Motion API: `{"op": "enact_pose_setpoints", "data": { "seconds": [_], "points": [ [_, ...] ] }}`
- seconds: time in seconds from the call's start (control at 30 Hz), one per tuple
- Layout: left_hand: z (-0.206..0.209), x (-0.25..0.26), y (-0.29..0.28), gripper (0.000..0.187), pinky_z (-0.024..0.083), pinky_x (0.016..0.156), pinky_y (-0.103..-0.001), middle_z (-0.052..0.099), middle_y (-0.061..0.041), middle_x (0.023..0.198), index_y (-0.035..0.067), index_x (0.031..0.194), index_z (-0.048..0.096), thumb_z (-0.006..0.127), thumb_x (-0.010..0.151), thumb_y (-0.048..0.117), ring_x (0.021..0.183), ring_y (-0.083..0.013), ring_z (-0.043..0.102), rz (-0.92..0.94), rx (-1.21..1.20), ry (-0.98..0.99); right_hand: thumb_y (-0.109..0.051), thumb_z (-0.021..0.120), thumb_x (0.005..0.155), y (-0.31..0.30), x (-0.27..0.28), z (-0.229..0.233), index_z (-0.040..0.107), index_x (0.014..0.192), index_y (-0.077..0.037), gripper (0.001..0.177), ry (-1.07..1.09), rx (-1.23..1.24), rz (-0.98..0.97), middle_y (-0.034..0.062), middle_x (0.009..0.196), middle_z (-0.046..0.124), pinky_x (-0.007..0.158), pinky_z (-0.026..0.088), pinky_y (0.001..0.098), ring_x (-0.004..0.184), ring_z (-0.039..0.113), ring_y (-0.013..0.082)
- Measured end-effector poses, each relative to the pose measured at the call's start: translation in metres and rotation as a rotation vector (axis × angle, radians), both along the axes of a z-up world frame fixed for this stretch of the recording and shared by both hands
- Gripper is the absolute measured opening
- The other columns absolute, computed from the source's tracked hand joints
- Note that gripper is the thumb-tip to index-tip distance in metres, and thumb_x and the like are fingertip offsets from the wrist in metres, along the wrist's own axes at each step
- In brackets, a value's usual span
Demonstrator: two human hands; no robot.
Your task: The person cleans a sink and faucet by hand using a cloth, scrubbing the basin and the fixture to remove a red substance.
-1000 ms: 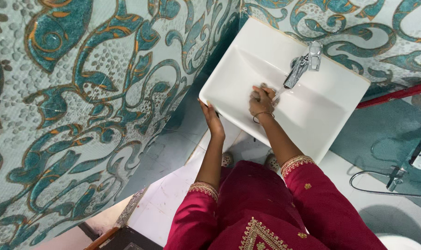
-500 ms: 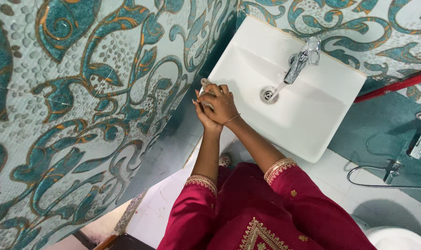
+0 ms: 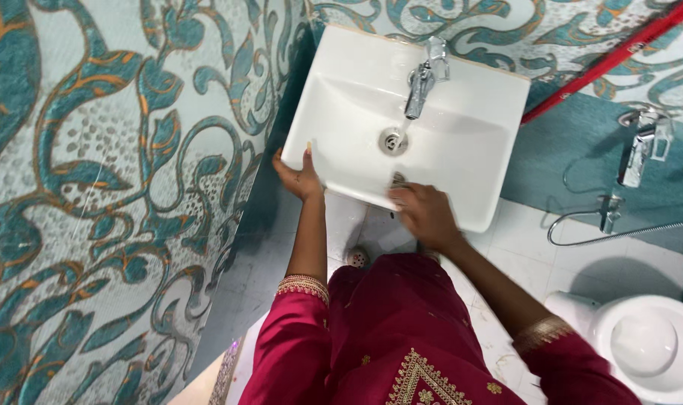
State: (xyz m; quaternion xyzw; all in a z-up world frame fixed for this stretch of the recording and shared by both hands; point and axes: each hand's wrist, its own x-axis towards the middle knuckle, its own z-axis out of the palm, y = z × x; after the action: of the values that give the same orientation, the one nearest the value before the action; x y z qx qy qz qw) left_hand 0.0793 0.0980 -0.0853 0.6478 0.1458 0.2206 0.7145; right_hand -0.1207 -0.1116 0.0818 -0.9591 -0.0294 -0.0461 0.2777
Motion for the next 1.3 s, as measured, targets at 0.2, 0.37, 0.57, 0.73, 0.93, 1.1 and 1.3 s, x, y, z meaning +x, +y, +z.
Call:
{"op": "enact_pose_setpoints", "data": {
  "seconds": [0.2,0.37,0.57,0.73,0.93,1.1,1.3],
  "points": [
    [0.025,0.003,-0.011,0.052,0.063,0.080,-0.036,0.069,-0.012,0.123,0.013,0.136,0.047,0.073,0.092,0.003,0.100,-0.0239,0.072,0.178,-0.133,0.424,-0.030,0.059,0.097,-0.087,-0.029,0.002,0.066,0.128,-0.022,0.033,0.168,-0.366,-0.071,0.0059,0.140,0.062,0.109,0.043,0.0497,0.133,0.057,0.0310],
    [0.035,0.007,-0.017,0.053,0.064,0.078,-0.036,0.073,-0.016,0.122,0.012,0.132,0.052,0.075,0.088,-0.005,0.100,-0.0269,0.073,0.232,-0.231,0.361,-0.028,0.058,0.092,-0.097,0.029,-0.065,0.046,0.152,-0.022,0.062,0.161,-0.551,-0.209,0.0139,0.163,0.035,0.117,0.030,0.0562,0.148,0.032,0.0378],
    [0.052,-0.002,-0.019,0.069,0.063,0.084,-0.038,0.058,-0.019,0.135,0.013,0.138,0.053,0.065,0.077,-0.018,0.115,-0.0306,0.065,0.252,0.076,0.268,-0.020,0.065,0.092,-0.071,0.092,-0.160,0.045,0.150,-0.022,0.062,0.098,-0.137,-0.113,0.0195,0.175,0.017,0.124,0.027,0.0557,0.159,0.021,0.0446],
    [0.077,-0.009,-0.016,0.049,0.059,0.084,-0.045,0.063,-0.020,0.118,0.010,0.127,0.063,0.076,0.081,-0.003,0.105,-0.0370,0.067,0.226,0.346,0.298,-0.018,0.073,0.091,0.014,0.163,-0.176,0.034,0.159,-0.025,0.079,0.276,0.360,0.219,0.0141,0.171,0.007,0.126,0.014,0.0500,0.158,0.007,0.0369],
    [0.073,-0.008,-0.014,0.036,0.057,0.084,-0.047,0.065,-0.020,0.113,0.010,0.123,0.067,0.074,0.088,0.008,0.103,-0.0387,0.067,0.241,0.388,0.288,-0.007,0.067,0.088,0.064,0.195,-0.143,0.031,0.164,-0.025,0.086,0.014,0.351,0.272,0.0116,0.176,0.013,0.133,0.014,0.0489,0.163,0.015,0.0345],
    [0.070,-0.006,-0.014,0.036,0.056,0.083,-0.047,0.065,-0.020,0.114,0.009,0.123,0.065,0.073,0.088,0.008,0.103,-0.0389,0.067,0.239,0.399,0.310,-0.015,0.069,0.088,-0.018,0.173,-0.126,0.042,0.156,-0.026,0.074,0.079,-0.262,0.052,0.0023,0.169,0.029,0.115,0.035,0.0502,0.150,0.036,0.0322],
    [0.077,-0.007,-0.014,0.032,0.056,0.080,-0.048,0.065,-0.020,0.110,0.009,0.122,0.064,0.071,0.091,0.009,0.104,-0.0396,0.066,0.207,0.470,0.316,-0.027,0.060,0.097,-0.091,0.083,-0.100,0.040,0.156,-0.027,0.062,0.368,-0.421,-0.191,0.0051,0.167,0.026,0.119,0.022,0.0598,0.155,0.016,0.0361]
  ]
}}
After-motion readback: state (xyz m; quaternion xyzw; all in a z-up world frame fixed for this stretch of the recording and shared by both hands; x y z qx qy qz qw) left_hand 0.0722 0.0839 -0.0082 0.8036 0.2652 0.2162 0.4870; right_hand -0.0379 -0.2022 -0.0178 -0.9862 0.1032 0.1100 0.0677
